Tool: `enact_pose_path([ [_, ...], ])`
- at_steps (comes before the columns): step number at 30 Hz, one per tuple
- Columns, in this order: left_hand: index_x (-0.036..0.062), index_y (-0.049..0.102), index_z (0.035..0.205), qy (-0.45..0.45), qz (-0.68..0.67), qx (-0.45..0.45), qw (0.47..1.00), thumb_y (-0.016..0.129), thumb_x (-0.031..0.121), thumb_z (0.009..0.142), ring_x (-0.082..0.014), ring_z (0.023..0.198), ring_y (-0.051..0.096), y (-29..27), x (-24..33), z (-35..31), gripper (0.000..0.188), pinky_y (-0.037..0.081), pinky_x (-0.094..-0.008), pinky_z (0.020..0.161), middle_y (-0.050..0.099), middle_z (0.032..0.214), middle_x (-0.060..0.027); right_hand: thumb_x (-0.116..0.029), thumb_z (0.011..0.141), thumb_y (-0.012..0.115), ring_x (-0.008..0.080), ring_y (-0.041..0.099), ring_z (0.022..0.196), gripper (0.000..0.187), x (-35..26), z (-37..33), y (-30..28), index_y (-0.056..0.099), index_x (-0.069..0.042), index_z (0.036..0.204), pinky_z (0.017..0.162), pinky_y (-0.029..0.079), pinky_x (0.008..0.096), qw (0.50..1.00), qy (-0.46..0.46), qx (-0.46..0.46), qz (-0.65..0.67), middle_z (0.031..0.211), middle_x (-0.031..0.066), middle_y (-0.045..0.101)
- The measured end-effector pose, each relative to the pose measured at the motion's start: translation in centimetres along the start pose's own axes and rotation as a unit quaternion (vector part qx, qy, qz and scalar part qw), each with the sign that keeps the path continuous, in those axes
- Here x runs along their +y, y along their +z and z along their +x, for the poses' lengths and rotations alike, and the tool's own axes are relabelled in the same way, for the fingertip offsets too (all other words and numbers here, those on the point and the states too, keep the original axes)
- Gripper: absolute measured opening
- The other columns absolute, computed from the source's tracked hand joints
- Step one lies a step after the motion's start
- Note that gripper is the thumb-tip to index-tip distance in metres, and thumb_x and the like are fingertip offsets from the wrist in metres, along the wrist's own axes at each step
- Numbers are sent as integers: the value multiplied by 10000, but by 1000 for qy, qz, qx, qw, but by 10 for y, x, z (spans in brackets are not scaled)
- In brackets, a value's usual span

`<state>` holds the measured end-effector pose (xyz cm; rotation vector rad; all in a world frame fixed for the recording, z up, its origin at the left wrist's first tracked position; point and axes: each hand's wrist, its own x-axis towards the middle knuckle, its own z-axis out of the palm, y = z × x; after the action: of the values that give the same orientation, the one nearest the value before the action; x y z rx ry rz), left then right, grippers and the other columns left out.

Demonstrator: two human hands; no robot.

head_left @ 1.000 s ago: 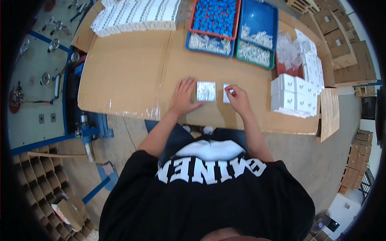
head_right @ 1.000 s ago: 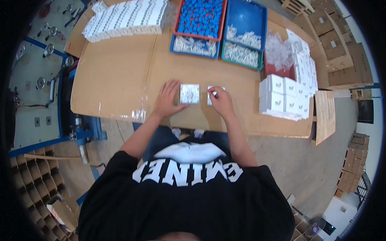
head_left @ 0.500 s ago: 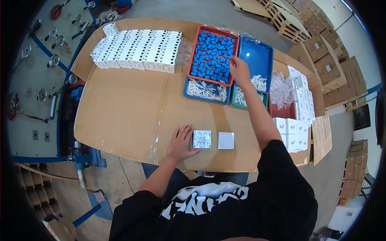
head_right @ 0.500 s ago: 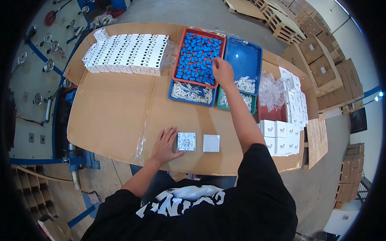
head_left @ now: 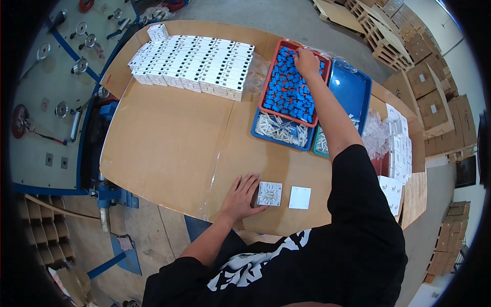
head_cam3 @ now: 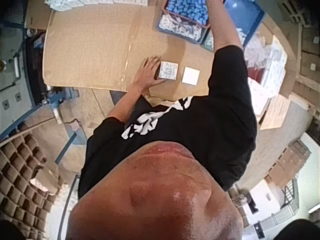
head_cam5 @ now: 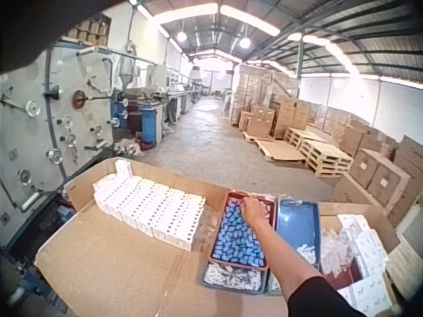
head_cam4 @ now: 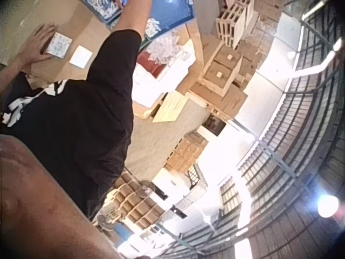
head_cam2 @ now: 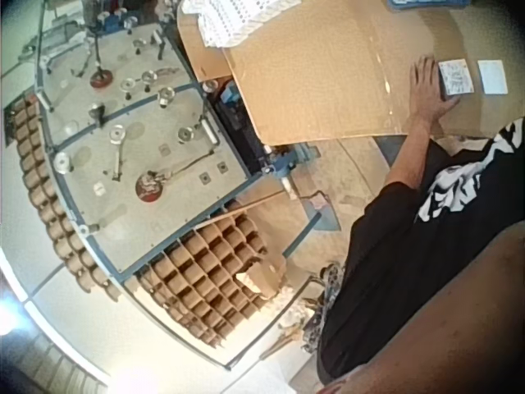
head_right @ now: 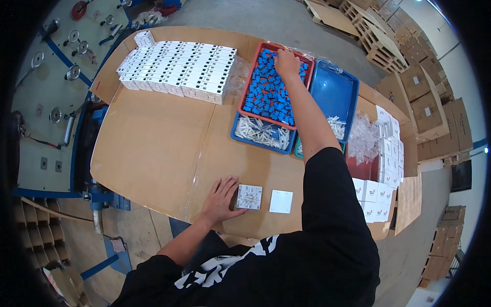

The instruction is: Assembling small electrical or mechanical components into white plastic housings.

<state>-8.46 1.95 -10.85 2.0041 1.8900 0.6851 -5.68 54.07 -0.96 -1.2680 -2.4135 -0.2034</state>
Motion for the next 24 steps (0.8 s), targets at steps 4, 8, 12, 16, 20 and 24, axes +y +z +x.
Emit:
enact_pose_path([
  [4, -14, 519, 1383, 1, 0, 0, 1000, 718, 621, 800, -285, 1471, 366, -3, -1, 3, 885, 235, -496, 1223, 438, 1547, -133, -411, 901, 702, 344, 682, 1052, 365, -1, 13, 16, 709, -75, 1045, 866, 528, 512, 997, 76, -3, 31, 1076, 143, 716],
  [8, -11, 508, 1406, -5, -6, -4, 1000, 709, 622, 809, -282, 1467, 375, -4, -1, 2, 893, 238, -496, 1223, 447, 1542, -135, -410, 855, 737, 349, 685, 1084, 391, -4, 23, 24, 734, -87, 1075, 929, 520, 500, 982, 162, -32, 88, 1107, 160, 731],
  [12, -9, 504, 1414, -2, -9, -3, 1000, 700, 624, 815, -282, 1466, 376, -3, -2, 2, 894, 242, -496, 1222, 448, 1543, -135, -383, 818, 758, 336, 684, 1116, 421, 2, 29, 23, 741, -99, 1128, 967, 511, 489, 969, 214, -27, 123, 1168, 168, 727],
  [16, -8, 505, 1413, 1, -7, 0, 1000, 697, 622, 817, -280, 1466, 374, -2, 1, 2, 889, 243, -497, 1222, 445, 1543, -133, -336, 834, 758, 294, 696, 1111, 418, 10, 9, 2, 732, -80, 1163, 915, 543, 410, 952, 187, 16, 244, 1149, 163, 738],
  [20, -12, 513, 1390, -9, 3, 4, 1000, 700, 620, 814, -286, 1468, 368, -1, -4, -5, 875, 242, -501, 1221, 446, 1536, -129, -139, 997, 610, 111, 577, 800, 411, -44, -68, -79, 572, -46, 1396, 718, 492, 274, 730, 171, -59, 658, 1053, 72, 675],
  [24, -16, 519, 1371, 7, 1, 4, 1000, 711, 616, 801, -293, 1473, 359, -1, 0, -2, 873, 231, -502, 1223, 443, 1534, -130, -102, 1009, 587, 101, 546, 777, 430, -68, -140, -169, 527, -39, 1430, 691, 486, 288, 562, 136, -88, 811, 1081, 73, 641],
])
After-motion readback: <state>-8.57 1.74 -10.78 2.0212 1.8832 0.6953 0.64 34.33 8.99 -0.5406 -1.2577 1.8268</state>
